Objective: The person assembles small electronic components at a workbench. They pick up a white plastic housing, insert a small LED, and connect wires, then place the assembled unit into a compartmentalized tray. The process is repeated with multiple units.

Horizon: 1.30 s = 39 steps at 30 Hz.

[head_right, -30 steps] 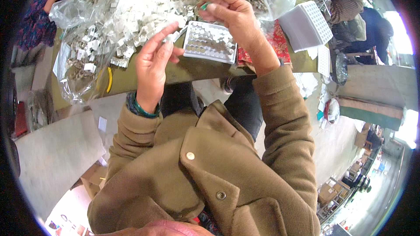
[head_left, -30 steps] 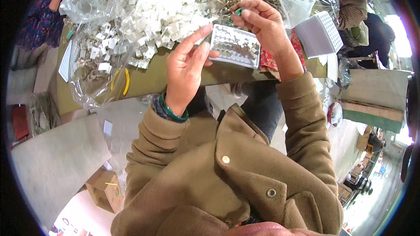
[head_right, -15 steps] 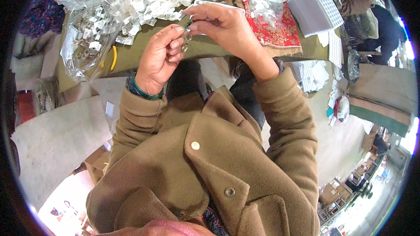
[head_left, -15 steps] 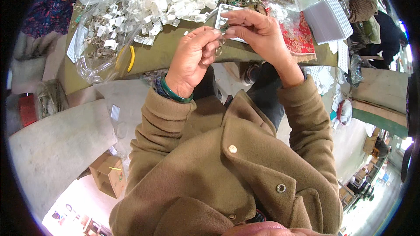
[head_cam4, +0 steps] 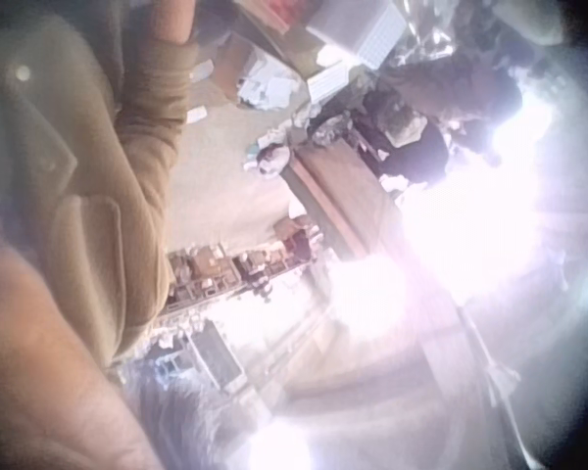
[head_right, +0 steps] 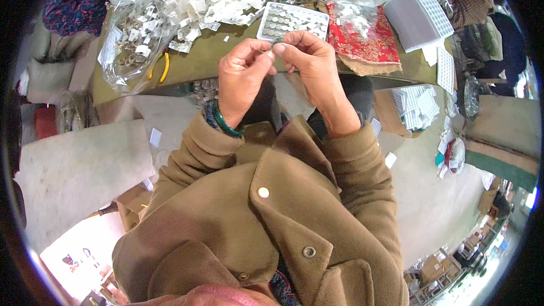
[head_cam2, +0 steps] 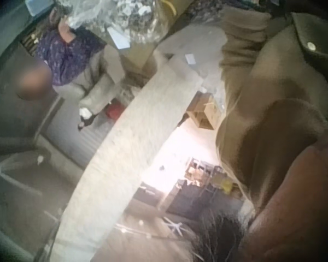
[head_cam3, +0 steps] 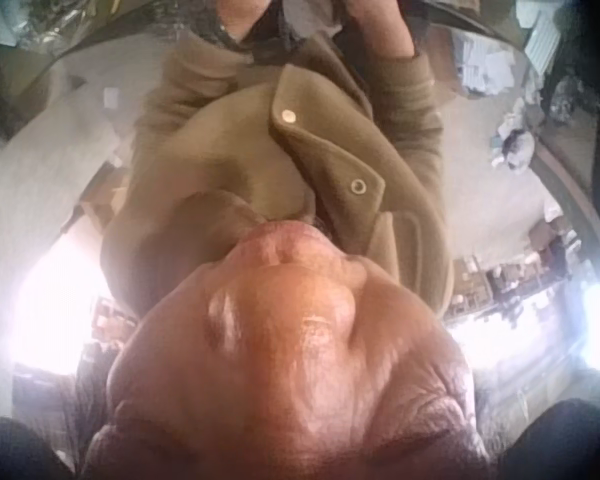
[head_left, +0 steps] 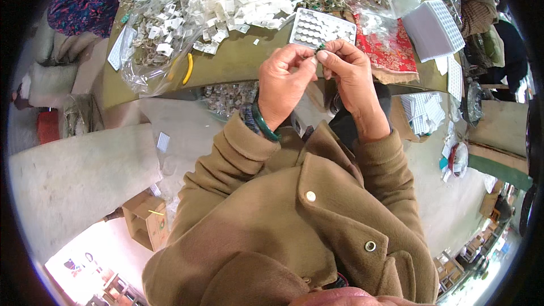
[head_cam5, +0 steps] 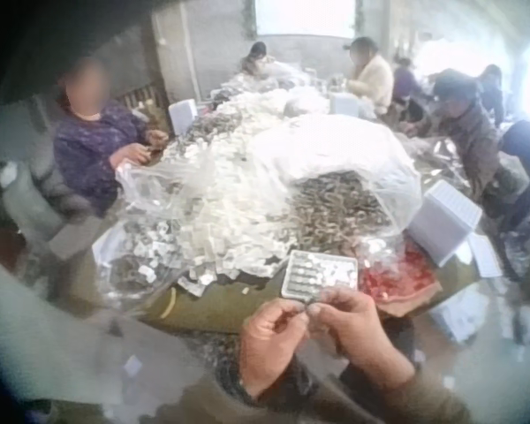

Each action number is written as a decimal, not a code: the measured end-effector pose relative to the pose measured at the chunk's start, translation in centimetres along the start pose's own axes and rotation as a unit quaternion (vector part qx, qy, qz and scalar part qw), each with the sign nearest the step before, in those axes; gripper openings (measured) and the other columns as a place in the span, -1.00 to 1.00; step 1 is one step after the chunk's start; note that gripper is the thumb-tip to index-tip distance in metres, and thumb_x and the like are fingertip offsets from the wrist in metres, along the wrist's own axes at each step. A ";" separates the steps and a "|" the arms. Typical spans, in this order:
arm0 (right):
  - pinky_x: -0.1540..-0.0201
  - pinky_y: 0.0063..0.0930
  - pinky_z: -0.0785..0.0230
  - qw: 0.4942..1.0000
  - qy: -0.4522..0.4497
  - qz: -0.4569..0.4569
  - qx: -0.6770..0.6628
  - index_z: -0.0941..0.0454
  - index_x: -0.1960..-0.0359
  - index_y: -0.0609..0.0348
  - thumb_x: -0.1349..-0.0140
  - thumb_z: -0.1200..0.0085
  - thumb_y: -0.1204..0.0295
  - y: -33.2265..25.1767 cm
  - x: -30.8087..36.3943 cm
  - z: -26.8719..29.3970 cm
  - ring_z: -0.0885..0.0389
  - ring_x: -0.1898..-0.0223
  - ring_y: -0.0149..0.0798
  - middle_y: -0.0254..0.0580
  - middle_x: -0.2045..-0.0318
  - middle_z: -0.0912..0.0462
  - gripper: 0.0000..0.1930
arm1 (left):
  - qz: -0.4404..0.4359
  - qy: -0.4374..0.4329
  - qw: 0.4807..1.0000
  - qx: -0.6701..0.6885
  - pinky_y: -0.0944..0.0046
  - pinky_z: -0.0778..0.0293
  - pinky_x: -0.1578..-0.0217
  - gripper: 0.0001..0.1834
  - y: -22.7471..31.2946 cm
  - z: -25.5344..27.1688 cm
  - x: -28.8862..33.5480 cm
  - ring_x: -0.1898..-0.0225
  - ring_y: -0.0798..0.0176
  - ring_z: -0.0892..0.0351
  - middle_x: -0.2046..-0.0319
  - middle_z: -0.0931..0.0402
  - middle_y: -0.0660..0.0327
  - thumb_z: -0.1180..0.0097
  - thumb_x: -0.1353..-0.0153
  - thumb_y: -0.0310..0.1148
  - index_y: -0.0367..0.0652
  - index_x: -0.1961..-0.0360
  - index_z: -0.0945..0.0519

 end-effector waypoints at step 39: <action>0.34 -0.68 -0.29 0.999 -0.005 0.033 -0.015 -0.48 0.31 0.18 -0.21 -0.14 0.55 2.8 1.1 -1.5 -0.43 0.44 -0.59 -0.47 0.50 -0.50 -0.92 | -0.008 0.070 0.996 -0.053 0.47 -0.47 0.30 -0.69 -1.9 7.7 -2.3 0.30 0.49 -0.53 0.25 -0.55 0.26 -0.23 -0.21 -0.47 -0.29 0.06 -0.47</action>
Point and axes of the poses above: each hand's wrist, its own x-axis away from the middle knuckle, its own z-axis out of the back of the hand, y = z × x, the point moved 3 cm from there along -x, towards the middle knuckle
